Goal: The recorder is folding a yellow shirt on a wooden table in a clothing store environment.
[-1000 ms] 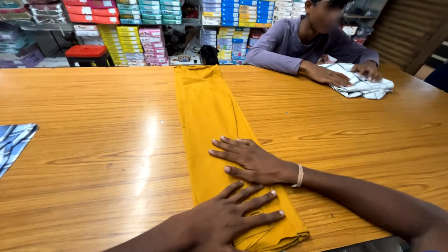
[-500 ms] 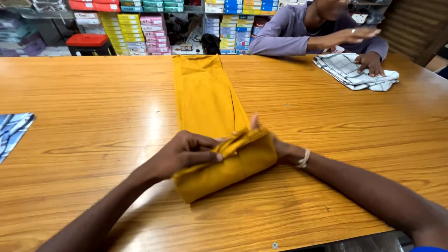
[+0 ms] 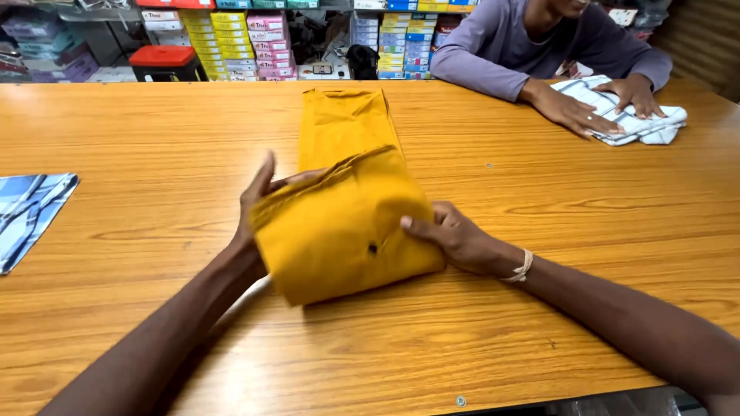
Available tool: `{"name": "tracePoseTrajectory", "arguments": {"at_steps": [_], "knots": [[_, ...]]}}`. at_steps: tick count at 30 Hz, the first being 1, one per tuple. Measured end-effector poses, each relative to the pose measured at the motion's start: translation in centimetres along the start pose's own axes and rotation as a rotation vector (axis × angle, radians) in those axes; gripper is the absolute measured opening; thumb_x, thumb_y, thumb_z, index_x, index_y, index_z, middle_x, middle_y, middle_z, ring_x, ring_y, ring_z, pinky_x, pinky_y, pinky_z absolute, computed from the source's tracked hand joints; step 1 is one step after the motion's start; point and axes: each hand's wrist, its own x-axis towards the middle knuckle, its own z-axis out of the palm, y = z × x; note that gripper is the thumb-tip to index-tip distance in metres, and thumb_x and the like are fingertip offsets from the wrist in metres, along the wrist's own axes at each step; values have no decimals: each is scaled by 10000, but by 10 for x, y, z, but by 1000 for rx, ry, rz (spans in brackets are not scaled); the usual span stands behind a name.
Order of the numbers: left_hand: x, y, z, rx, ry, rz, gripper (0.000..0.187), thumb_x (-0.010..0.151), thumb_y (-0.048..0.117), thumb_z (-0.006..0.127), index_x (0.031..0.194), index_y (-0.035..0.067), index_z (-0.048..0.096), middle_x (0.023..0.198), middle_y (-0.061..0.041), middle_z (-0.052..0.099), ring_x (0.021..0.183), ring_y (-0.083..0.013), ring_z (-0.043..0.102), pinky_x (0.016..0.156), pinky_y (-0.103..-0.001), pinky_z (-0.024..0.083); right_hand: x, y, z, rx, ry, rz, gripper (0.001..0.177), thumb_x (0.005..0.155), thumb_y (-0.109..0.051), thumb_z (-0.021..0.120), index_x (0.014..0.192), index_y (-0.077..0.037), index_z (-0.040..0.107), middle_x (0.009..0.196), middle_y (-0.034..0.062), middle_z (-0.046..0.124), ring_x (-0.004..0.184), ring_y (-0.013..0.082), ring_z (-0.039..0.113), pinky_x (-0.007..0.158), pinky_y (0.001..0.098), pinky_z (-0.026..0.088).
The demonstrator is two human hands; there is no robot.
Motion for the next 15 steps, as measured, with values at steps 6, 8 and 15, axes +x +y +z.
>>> {"name": "tracePoseTrajectory", "arguments": {"at_steps": [6, 8, 15], "knots": [[22, -20, -31, 337, 22, 97, 804, 912, 697, 361, 1301, 42, 615, 1105, -74, 775, 949, -167, 732, 814, -349, 586, 10, -14, -1, 355, 274, -29, 319, 1021, -265, 569, 1268, -62, 572, 1226, 129, 680, 1040, 193, 722, 873, 372, 619], [24, -25, -32, 412, -26, 111, 770, 933, 662, 394, 1336, 40, 604, 1125, -65, 774, 954, -155, 726, 808, -333, 585, 13, -5, -13, 384, 264, -33, 339, 1028, -273, 559, 1294, -61, 546, 1241, 126, 670, 1066, 199, 710, 900, 381, 608], [8, -33, -2, 670, 133, 61, 375, 971, 186, 632, 1313, 34, 597, 1117, -171, 744, 858, -233, 685, 693, -365, 539, 8, 4, -31, 614, -35, -42, 716, 999, -338, 624, 1553, 14, 340, 1423, 181, 570, 1307, 281, 557, 1113, 453, 442]]}}
